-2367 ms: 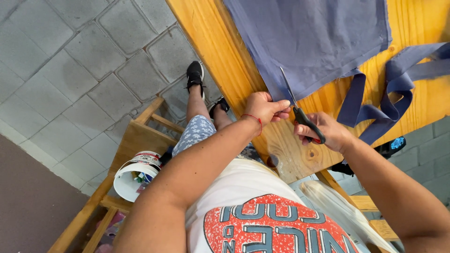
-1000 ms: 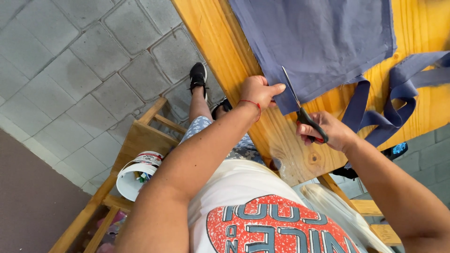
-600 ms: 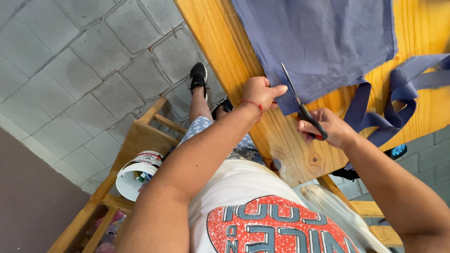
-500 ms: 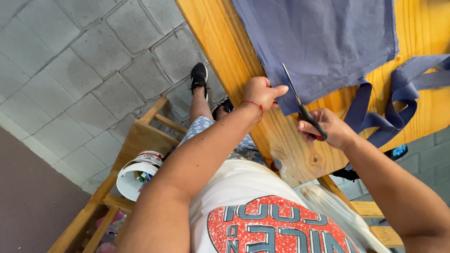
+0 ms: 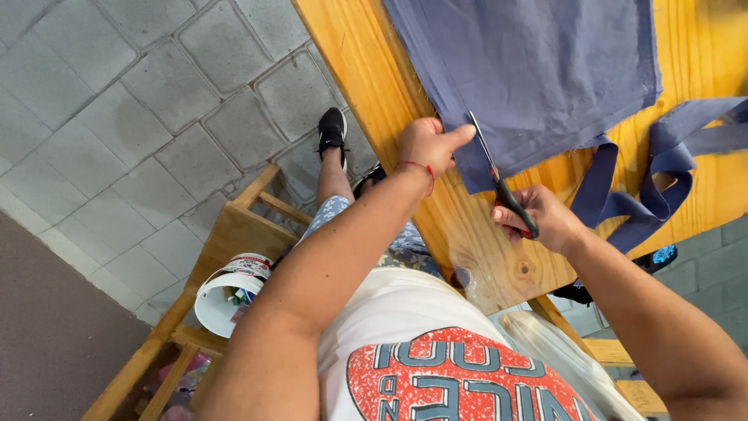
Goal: A person uses scissors to cut a straight line through a piece of blue fabric on a wooden table.
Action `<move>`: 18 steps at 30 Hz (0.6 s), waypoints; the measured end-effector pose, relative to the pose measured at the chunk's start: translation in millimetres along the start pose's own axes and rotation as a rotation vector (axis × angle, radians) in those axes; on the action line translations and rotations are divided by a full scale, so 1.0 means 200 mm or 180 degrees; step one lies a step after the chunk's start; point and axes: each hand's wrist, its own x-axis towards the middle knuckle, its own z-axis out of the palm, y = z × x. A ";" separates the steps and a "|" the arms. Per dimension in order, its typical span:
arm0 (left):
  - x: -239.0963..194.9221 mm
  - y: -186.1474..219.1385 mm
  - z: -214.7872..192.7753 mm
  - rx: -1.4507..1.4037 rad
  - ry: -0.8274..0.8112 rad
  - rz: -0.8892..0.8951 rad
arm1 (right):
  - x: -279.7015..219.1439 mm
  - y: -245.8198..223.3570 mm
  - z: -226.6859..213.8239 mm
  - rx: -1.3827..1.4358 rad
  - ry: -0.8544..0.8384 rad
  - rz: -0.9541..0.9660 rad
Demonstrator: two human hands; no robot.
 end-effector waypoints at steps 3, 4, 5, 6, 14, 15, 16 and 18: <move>0.11 0.10 -0.05 -0.0088 0.0042 0.0088 | -0.01 -0.02 0.01 0.0079 0.0107 0.0045; 0.11 0.10 -0.04 -0.0087 0.0041 0.0085 | -0.01 -0.03 0.02 0.0080 0.0109 0.0048; 0.11 0.11 -0.04 -0.0052 0.0051 0.0041 | -0.01 -0.05 0.02 0.0159 0.0034 0.0090; 0.11 0.12 -0.04 -0.0016 0.0063 -0.0002 | -0.01 -0.07 0.03 0.0237 -0.0040 0.0131; 0.10 0.12 -0.05 -0.0193 -0.0079 -0.0050 | 0.10 -0.11 -0.07 0.0357 -0.0410 -0.0030; 0.10 0.12 -0.05 -0.0200 -0.0100 -0.0049 | 0.11 -0.11 -0.07 0.0303 -0.0441 -0.0054; 0.10 0.12 -0.05 -0.0203 -0.0102 -0.0049 | 0.12 -0.12 -0.07 0.0300 -0.0439 -0.0053; 0.11 0.11 -0.06 -0.0225 -0.0241 -0.0113 | 0.14 -0.13 -0.06 0.0321 -0.0410 -0.0005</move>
